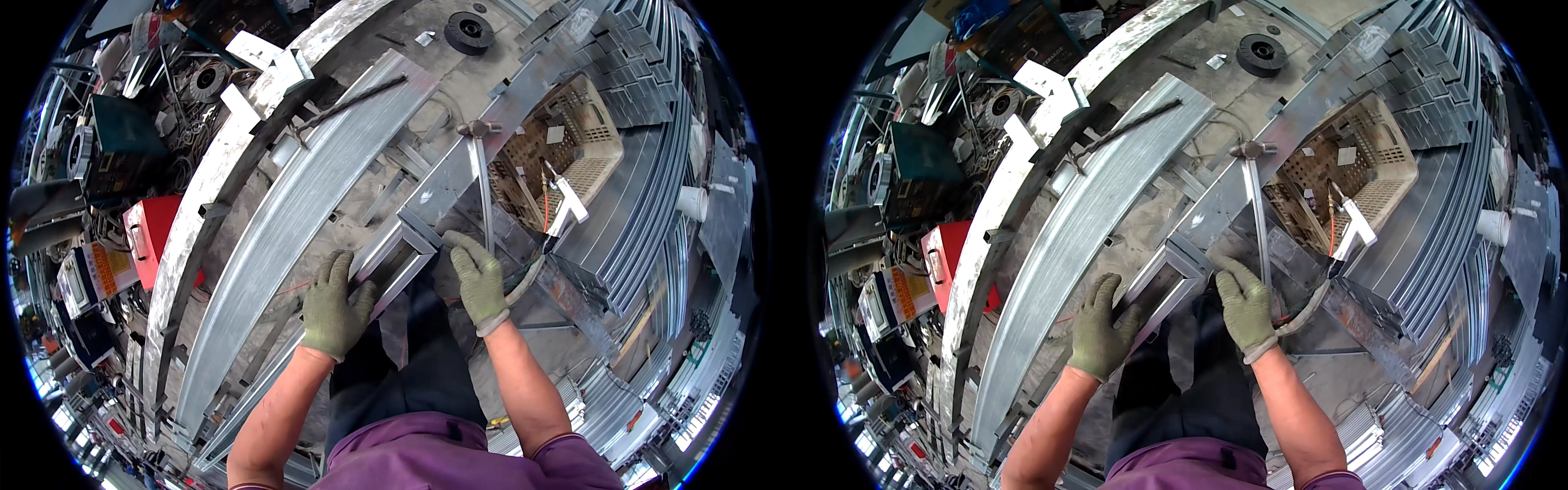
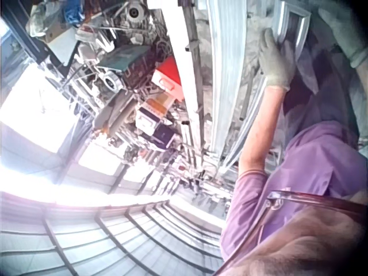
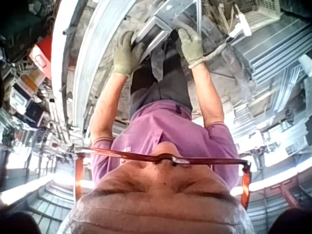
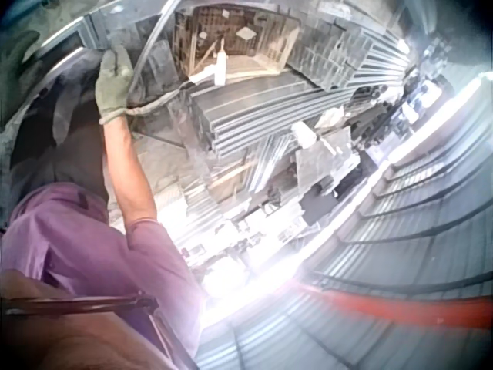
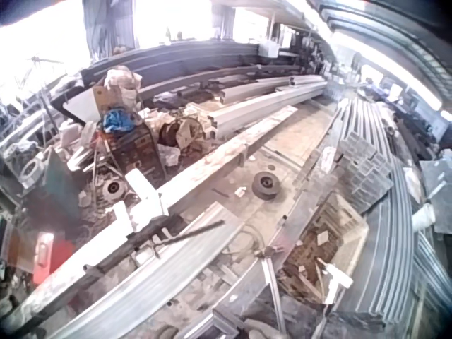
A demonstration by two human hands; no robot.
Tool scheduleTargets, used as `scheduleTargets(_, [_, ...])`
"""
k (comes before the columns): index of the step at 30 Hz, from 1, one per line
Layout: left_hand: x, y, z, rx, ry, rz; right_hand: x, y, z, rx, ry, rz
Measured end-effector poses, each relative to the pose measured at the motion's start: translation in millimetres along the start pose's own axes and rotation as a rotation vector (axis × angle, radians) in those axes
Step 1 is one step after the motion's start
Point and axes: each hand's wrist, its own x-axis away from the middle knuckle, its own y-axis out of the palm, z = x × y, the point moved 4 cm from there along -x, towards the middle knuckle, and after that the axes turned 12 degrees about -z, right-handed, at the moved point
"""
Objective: The person aligns metal bars on a workbench, uses a hammer to adjust joints, and welds the connections with a handheld welding tool. The person repeatedly repositions the frame and welds multiple joints to assemble the structure.
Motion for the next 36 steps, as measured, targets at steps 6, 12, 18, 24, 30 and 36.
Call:
scheduleTargets(6, [26.2,2.6,33.0,0.043,0.188,-0.008,9.9,14.4,6.9,0.165,-0.111,-0.01])
scheduleTargets(12, [9.9,46.9,42.5,-0.072,-0.01,-0.145,-3.6,14.6,11.1,0.215,-0.128,-0.028])
scheduleTargets(18, [8.6,71.6,32.1,-0.165,0.059,-0.022,-7.4,15.3,6.9,0.261,-0.148,-0.037])
scheduleTargets(24, [7.9,72.7,30.2,-0.168,0.064,-0.009,-8.6,15.6,-11.7,0.441,-0.207,-0.062])
scheduleTargets(30, [12.3,38.9,42.7,0.024,0.131,0.093,-6.6,12.2,-18.2,0.451,-0.192,-0.096])
scheduleTargets(36, [-0.1,7.6,2.4,-0.227,-0.058,-0.075,-5.9,12.5,-22.0,0.478,-0.229,-0.021])
